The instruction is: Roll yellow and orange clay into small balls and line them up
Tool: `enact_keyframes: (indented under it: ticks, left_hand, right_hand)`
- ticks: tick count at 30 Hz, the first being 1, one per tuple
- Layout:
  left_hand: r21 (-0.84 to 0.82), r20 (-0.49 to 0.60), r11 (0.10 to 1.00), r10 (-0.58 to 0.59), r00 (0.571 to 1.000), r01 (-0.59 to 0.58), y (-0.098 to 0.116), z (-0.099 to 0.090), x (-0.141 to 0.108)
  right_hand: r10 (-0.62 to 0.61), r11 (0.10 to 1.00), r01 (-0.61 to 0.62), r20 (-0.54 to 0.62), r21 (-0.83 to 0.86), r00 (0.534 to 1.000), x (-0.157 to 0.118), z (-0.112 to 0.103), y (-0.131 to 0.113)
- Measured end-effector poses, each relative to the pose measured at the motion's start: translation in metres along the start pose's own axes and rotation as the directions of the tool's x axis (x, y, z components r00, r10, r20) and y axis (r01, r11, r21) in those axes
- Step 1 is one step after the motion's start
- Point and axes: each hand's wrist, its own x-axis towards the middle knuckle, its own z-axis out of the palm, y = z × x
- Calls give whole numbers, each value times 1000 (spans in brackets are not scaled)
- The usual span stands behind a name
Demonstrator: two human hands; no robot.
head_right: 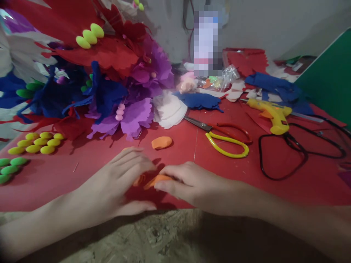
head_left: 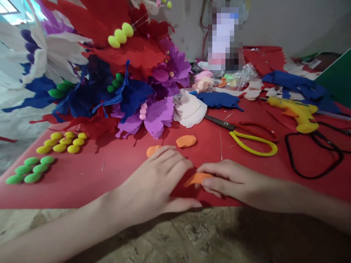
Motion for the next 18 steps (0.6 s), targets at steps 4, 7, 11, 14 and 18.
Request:
enact_keyframes:
  ticks: [4, 7, 11, 14, 18]
  left_hand:
    - [147, -26, 980, 137, 990, -131, 6, 7, 10]
    - [196, -29, 965, 181, 983, -172, 8, 9, 14]
    - [120, -33, 978, 175, 984, -170, 9, 4, 14]
    - [68, -27, 988, 143, 989, -141, 7, 0, 11]
    - [36, -99, 997, 77, 992, -73, 5, 0, 8]
  right_hand:
    - [49, 997, -54, 86, 58, 995, 2, 5, 1]
    - [53, 993, -63, 95, 98, 994, 3, 3, 9]
    - [57, 995, -71, 193, 67, 980, 1, -12, 12]
    - [108, 983, -140, 238, 119, 965, -2, -23, 10]
    - [58, 953, -111, 191, 281, 980, -1, -22, 10]
